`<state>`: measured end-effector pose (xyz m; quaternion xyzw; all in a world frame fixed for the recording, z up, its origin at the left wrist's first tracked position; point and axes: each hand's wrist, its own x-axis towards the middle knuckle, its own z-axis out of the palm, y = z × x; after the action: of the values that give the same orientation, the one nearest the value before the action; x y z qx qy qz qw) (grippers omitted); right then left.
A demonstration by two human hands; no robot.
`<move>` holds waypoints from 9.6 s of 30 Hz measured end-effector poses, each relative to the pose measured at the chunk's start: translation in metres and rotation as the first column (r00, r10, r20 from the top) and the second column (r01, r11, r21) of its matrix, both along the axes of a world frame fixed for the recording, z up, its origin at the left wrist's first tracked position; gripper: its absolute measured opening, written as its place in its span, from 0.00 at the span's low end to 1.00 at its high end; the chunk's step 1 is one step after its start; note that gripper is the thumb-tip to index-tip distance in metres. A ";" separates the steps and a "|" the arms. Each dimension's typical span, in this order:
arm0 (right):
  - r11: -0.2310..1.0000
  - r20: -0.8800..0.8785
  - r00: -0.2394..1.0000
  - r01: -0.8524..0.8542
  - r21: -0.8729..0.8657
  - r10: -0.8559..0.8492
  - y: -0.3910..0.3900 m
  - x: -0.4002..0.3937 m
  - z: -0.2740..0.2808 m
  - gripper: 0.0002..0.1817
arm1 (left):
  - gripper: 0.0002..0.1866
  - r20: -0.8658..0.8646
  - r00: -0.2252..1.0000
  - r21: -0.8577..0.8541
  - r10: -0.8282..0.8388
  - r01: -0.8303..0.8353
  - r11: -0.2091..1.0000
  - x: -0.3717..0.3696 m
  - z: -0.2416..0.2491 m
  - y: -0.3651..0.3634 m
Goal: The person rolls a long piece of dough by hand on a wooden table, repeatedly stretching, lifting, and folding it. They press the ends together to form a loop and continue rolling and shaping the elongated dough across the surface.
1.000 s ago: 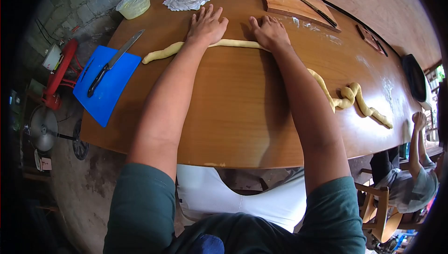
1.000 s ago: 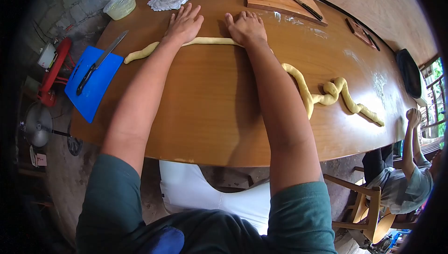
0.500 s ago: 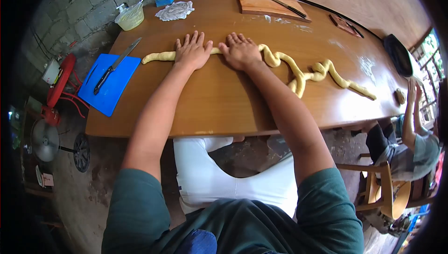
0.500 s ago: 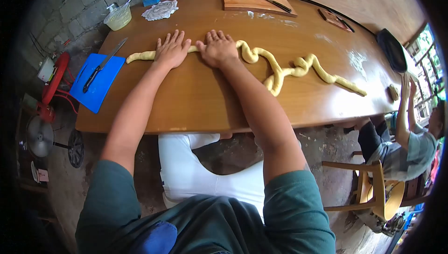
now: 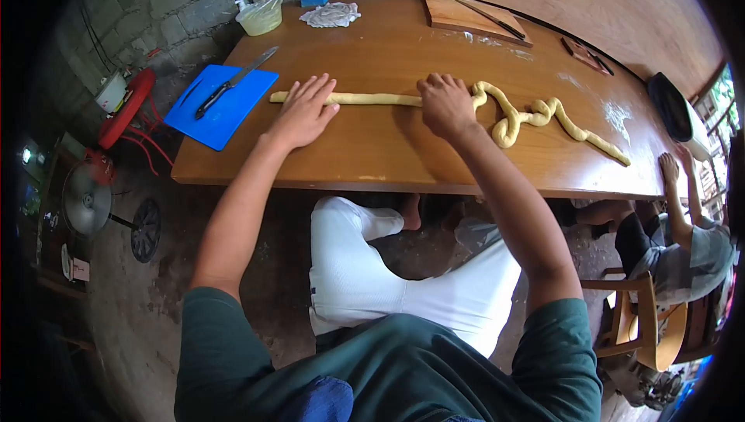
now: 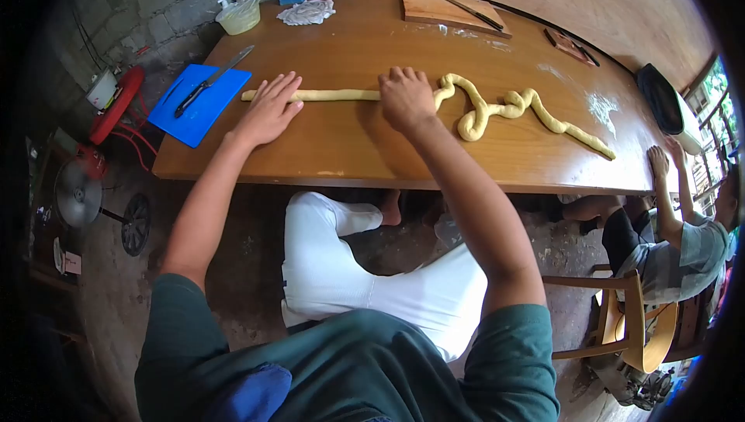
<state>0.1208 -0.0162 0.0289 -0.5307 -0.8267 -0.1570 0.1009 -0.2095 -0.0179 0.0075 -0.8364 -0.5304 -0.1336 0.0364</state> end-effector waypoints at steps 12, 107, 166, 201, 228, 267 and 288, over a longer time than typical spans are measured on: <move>0.852 -0.205 0.925 0.186 -0.490 -0.320 0.116 -0.115 -0.017 0.51 | 0.37 -0.037 0.962 -0.228 0.272 -0.273 0.935 0.031 -0.004 0.126; 0.897 -0.385 0.920 -0.110 -0.427 -0.070 0.018 -0.156 -0.019 0.43 | 0.34 -0.024 0.980 -0.307 0.196 -0.193 0.932 -0.028 -0.010 0.059; 0.960 -0.705 0.703 -0.123 -0.253 -0.096 -0.001 0.145 0.273 0.19 | 0.12 0.411 0.901 0.212 0.136 -0.239 0.948 -0.068 0.006 0.002; 0.964 -0.801 0.538 0.107 -0.244 -0.263 -0.061 0.311 0.077 0.17 | 0.19 0.693 0.693 0.166 -0.197 0.112 0.980 0.059 0.322 -0.020; 0.881 -0.391 0.819 0.263 -0.395 -0.420 0.013 0.317 0.008 0.28 | 0.30 0.392 0.917 -0.050 -0.075 0.103 0.993 0.065 0.055 0.083; 0.866 -0.861 0.125 0.166 -0.471 -0.492 -0.123 0.378 0.179 0.20 | 0.19 0.942 0.054 -0.310 0.331 0.523 0.794 0.026 0.172 -0.082; 0.974 -0.971 0.139 0.144 -0.174 -0.194 -0.098 0.370 0.321 0.14 | 0.14 0.935 0.346 -0.259 0.077 0.519 0.815 -0.010 0.321 0.000</move>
<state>0.4910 -0.1143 0.3499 -0.5966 -0.5019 0.2295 0.5827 -0.2197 -0.0183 0.3289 -0.6598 -0.3478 -0.4291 -0.5095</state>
